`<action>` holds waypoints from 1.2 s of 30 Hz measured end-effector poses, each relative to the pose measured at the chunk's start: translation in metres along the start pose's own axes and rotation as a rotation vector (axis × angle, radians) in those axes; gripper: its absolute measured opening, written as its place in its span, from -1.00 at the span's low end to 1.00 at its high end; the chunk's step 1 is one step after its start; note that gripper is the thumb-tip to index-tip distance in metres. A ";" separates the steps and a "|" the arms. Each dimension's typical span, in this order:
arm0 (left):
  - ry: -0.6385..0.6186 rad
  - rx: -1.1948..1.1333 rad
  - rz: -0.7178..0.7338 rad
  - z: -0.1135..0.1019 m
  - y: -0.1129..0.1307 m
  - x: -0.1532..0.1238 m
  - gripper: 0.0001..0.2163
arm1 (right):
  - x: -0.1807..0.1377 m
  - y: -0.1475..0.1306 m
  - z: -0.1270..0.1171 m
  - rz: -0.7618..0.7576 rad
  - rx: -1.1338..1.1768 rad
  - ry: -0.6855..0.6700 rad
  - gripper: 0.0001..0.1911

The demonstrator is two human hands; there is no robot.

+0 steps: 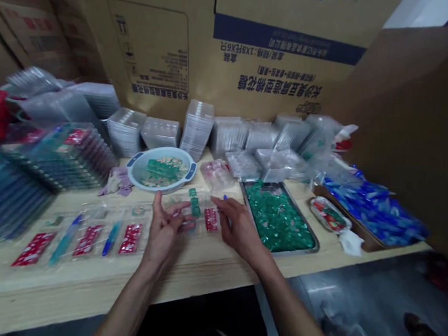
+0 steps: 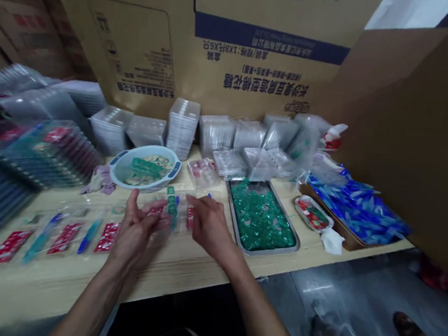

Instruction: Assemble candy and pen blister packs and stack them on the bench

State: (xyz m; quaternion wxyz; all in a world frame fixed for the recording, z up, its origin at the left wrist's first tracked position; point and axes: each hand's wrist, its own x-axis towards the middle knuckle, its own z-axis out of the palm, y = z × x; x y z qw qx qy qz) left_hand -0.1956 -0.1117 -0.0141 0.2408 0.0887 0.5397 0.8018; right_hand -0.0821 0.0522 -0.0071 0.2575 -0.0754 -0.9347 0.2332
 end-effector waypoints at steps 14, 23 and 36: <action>-0.020 -0.141 -0.402 0.027 0.010 -0.001 -0.59 | 0.004 0.136 -0.016 0.633 -0.550 -0.220 -0.65; 0.011 -0.040 -0.321 0.022 0.007 -0.003 -0.42 | -0.004 0.147 -0.031 0.662 -0.329 -0.030 -0.71; -0.151 0.420 0.144 0.052 -0.019 0.000 -0.71 | 0.005 0.014 -0.012 0.148 0.085 0.049 -0.90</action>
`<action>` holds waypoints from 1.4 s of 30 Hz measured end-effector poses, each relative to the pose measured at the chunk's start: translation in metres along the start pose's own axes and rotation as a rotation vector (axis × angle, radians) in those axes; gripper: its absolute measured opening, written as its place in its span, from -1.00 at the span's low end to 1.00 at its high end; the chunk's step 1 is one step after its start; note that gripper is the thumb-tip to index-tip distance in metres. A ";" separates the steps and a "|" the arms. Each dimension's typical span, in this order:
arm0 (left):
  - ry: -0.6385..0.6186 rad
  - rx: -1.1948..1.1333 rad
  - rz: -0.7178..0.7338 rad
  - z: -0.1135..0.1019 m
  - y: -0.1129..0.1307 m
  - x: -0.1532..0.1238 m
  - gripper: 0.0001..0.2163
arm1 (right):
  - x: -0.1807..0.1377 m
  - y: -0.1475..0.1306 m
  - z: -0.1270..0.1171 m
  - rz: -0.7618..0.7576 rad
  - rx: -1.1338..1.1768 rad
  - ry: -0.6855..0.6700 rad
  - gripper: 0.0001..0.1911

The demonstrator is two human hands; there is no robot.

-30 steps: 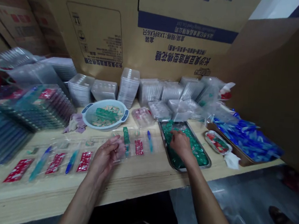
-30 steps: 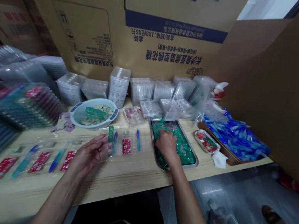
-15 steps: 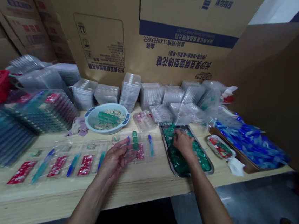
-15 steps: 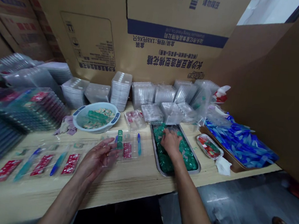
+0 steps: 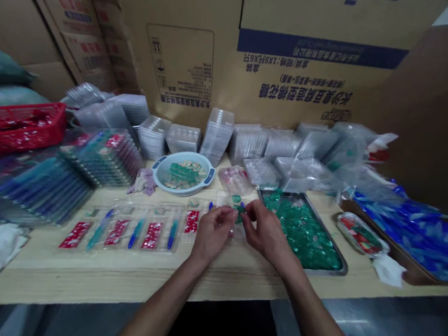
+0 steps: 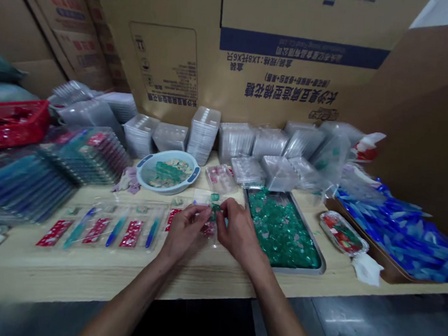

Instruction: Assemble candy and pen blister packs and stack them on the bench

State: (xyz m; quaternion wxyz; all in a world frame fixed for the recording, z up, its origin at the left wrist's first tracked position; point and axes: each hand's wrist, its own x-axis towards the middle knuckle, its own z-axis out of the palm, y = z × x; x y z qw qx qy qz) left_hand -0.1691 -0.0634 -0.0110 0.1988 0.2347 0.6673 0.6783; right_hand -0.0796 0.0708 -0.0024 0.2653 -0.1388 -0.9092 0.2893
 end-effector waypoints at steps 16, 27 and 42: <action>-0.079 -0.300 -0.227 -0.025 0.003 -0.007 -0.63 | 0.009 -0.020 0.012 0.024 0.258 -0.212 -0.85; 0.037 0.108 0.109 -0.032 -0.003 -0.005 -0.93 | 0.002 -0.033 0.025 0.043 0.159 -0.193 -0.83; 0.021 0.200 0.154 -0.031 0.010 -0.014 -0.89 | 0.007 -0.021 0.017 0.146 0.491 -0.285 -0.72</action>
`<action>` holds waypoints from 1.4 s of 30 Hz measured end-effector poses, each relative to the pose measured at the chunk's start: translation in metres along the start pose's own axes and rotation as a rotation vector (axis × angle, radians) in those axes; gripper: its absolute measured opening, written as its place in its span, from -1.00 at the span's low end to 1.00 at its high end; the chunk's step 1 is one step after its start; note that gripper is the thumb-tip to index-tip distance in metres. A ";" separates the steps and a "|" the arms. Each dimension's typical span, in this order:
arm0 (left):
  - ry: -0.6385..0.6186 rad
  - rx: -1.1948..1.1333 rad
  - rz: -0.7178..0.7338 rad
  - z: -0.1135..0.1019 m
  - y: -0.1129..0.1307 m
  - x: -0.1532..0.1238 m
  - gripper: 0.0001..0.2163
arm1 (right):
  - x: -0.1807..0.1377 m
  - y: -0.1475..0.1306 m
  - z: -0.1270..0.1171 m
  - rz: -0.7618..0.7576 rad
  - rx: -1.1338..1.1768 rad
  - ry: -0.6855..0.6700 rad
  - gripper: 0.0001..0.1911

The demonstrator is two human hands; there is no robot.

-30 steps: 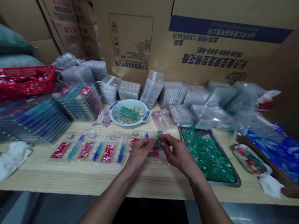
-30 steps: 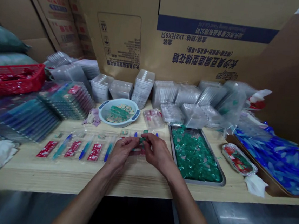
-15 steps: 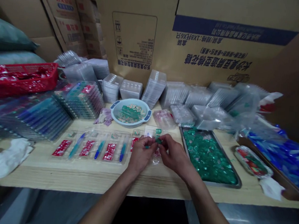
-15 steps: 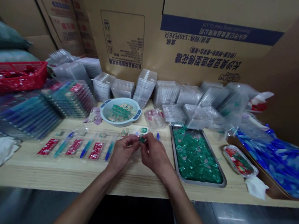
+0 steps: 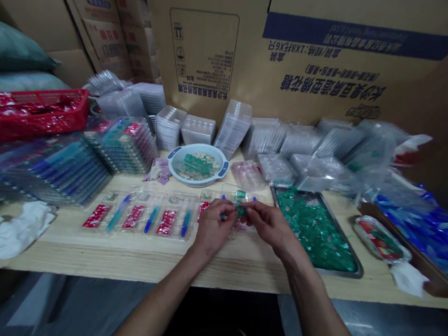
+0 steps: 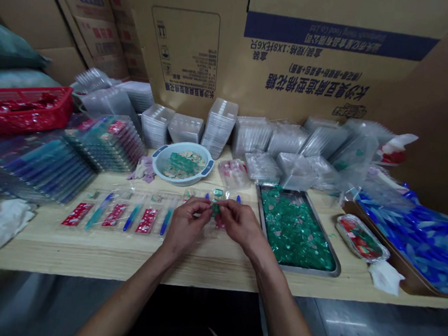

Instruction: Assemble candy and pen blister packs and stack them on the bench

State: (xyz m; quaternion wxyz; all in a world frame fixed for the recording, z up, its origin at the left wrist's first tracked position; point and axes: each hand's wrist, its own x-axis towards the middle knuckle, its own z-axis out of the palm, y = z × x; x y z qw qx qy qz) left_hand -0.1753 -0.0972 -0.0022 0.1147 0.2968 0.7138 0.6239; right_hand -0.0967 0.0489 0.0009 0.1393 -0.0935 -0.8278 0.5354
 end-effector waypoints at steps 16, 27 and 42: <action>0.018 -0.605 -0.474 -0.011 0.003 0.002 -0.58 | -0.025 -0.005 -0.021 -0.241 -0.500 0.210 -0.91; 0.006 -0.627 -0.495 -0.008 0.010 0.002 -0.57 | -0.031 -0.021 -0.006 -0.319 -0.627 0.000 -0.84; 0.000 -0.703 -0.522 -0.011 0.012 0.003 -0.58 | -0.023 -0.009 -0.021 -0.277 -0.323 0.010 -0.96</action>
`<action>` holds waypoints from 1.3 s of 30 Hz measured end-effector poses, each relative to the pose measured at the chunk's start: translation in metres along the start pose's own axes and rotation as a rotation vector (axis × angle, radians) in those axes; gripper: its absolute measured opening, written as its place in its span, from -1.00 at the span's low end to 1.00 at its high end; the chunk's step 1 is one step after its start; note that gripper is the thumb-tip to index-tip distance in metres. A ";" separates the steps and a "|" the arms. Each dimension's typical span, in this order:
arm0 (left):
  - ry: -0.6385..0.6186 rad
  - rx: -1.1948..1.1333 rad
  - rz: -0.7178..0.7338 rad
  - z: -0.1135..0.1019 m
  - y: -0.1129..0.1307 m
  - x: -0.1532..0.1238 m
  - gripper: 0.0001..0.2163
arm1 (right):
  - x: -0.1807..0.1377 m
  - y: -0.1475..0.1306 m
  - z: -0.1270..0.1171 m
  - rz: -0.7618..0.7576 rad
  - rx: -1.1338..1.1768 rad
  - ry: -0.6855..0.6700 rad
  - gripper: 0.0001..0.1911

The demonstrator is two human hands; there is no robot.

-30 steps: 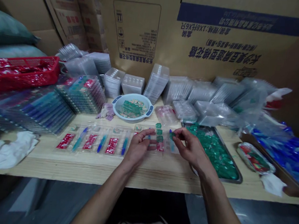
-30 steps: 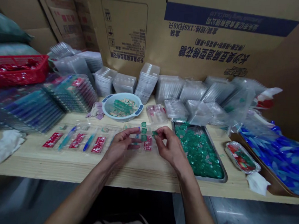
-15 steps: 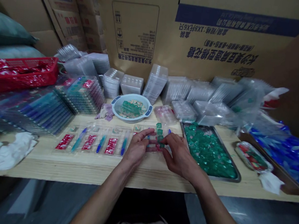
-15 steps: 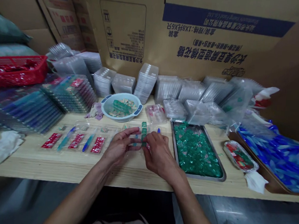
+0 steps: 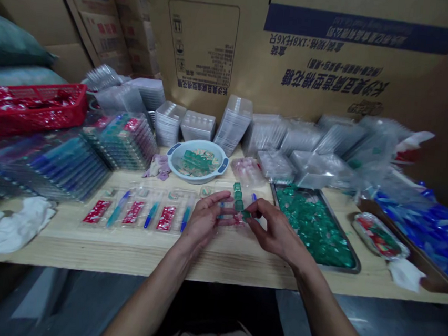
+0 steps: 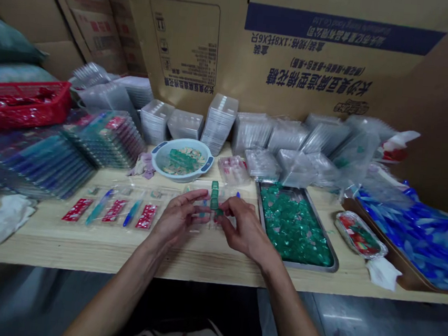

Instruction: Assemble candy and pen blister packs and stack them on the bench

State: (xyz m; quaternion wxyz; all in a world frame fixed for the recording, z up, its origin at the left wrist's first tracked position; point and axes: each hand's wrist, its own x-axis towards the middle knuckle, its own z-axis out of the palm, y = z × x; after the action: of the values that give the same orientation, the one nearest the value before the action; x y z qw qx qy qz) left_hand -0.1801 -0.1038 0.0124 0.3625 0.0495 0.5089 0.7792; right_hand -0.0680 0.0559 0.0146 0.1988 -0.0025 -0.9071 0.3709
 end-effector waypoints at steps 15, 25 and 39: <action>-0.033 0.047 -0.004 0.002 -0.004 -0.002 -0.57 | -0.004 -0.015 0.001 -0.115 -0.292 -0.070 -0.91; -0.010 -0.042 -0.025 -0.002 -0.001 -0.001 -0.56 | -0.003 -0.018 0.000 -0.106 -0.262 -0.096 -0.84; -0.041 0.137 0.119 -0.008 -0.009 0.001 -0.48 | -0.009 -0.005 0.015 -0.112 -0.312 0.123 -0.64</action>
State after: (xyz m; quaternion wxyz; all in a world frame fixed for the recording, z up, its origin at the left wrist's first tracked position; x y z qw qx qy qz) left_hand -0.1798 -0.1067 0.0009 0.3218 0.1200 0.5499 0.7614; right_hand -0.0646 0.0409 0.0048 0.2715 -0.0057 -0.9385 0.2130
